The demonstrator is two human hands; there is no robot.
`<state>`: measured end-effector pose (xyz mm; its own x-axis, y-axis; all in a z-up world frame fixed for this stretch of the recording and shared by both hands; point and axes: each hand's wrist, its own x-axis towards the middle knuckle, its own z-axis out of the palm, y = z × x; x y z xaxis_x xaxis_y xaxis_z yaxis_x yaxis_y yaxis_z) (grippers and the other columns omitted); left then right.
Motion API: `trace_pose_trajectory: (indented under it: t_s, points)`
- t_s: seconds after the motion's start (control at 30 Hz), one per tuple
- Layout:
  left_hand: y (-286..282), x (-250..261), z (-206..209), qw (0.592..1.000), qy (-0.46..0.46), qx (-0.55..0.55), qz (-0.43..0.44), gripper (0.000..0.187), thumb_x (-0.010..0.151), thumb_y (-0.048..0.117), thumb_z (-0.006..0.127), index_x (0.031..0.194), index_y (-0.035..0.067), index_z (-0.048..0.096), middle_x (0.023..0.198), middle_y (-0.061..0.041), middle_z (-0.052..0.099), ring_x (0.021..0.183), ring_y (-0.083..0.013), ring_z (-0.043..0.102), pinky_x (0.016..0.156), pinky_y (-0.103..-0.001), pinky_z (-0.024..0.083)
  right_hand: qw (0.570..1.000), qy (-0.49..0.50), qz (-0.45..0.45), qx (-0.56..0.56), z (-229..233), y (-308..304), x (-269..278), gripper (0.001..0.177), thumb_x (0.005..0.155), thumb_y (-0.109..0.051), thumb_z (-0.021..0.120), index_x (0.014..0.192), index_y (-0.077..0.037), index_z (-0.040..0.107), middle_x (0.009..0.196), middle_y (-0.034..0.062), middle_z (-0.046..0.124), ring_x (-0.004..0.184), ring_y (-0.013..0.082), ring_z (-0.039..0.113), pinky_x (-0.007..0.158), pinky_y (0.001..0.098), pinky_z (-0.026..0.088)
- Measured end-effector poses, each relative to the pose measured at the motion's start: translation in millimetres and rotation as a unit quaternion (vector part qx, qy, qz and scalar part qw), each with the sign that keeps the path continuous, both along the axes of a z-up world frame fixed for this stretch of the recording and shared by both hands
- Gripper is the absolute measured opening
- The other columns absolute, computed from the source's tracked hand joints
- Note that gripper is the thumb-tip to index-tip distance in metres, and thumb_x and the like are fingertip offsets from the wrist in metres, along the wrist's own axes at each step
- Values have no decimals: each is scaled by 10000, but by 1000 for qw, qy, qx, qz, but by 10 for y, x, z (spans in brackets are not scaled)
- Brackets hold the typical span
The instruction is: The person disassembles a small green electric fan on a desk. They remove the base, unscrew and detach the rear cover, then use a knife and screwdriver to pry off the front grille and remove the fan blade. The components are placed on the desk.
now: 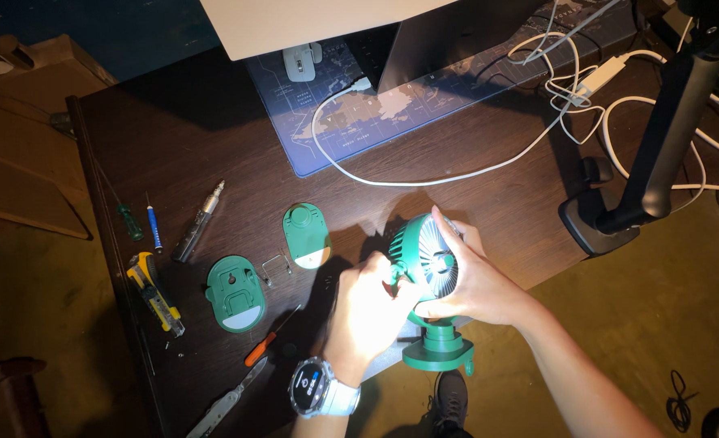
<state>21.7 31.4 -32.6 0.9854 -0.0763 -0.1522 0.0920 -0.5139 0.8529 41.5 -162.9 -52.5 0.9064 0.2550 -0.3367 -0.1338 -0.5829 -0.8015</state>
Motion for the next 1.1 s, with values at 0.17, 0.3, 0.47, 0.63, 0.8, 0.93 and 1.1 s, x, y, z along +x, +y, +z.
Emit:
trace_pose_trajectory:
  t_s: [0.17, 0.3, 0.47, 0.63, 0.8, 0.93, 1.1]
  points:
    - [36, -42, -74, 998, -42, -41, 7, 241, 796, 174, 735, 776, -13, 584, 637, -155, 663, 535, -230, 679, 529, -350, 525, 999, -23, -14, 21, -128, -35, -17, 1489, 460, -298, 974, 1624, -121, 62, 1593, 165, 217, 1494, 304, 278, 1183, 362, 289]
    - [38, -66, -58, 995, -61, -75, 14, 210, 820, 132, 716, 810, -10, 561, 650, -147, 652, 549, -221, 680, 529, -342, 525, 998, -12, -29, 49, -173, -62, -29, 1429, 521, -315, 953, 1624, -121, 65, 1603, 165, 213, 1510, 311, 252, 1190, 379, 275]
    - [15, -77, 41, 996, -58, -62, 30, 166, 879, 130, 673, 924, -4, 587, 751, -178, 669, 608, -269, 697, 564, -370, 524, 995, 21, -55, 74, -175, -83, -38, 1332, 580, -296, 907, 1634, -152, 103, 1599, 155, 237, 1504, 304, 278, 1186, 385, 300]
    - [22, -50, 116, 989, -145, -33, 24, 258, 939, 142, 644, 1142, -12, 609, 1020, -237, 688, 856, -364, 709, 726, -434, 546, 983, 67, -84, 150, -145, -117, -32, 1223, 653, -283, 839, 1662, -208, 151, 1561, 176, 306, 1483, 300, 365, 1183, 386, 333]
    - [39, -20, 176, 988, -147, -44, 26, 278, 947, 150, 659, 1167, -12, 609, 1064, -230, 691, 922, -371, 708, 770, -437, 550, 974, 78, -97, 189, -29, -108, -39, 1176, 669, -313, 824, 1645, -210, 175, 1576, 156, 366, 1452, 314, 436, 1144, 388, 381]
    - [-6, -59, 241, 987, -126, -82, 63, 249, 909, 153, 717, 1088, 8, 624, 922, -183, 701, 756, -296, 710, 688, -380, 554, 991, -7, -122, 60, 168, -41, -73, 1285, 557, -308, 900, 1627, -178, 200, 1551, 151, 268, 1450, 299, 369, 1147, 379, 365]
    - [-91, -169, 291, 978, -140, -122, 99, 226, 890, 138, 743, 1046, 26, 624, 858, -116, 711, 721, -209, 707, 658, -322, 555, 968, -170, -148, -108, 313, 135, -230, 1418, 433, -345, 993, 1590, -82, 216, 1525, 230, 214, 1424, 408, 274, 1147, 439, 309]
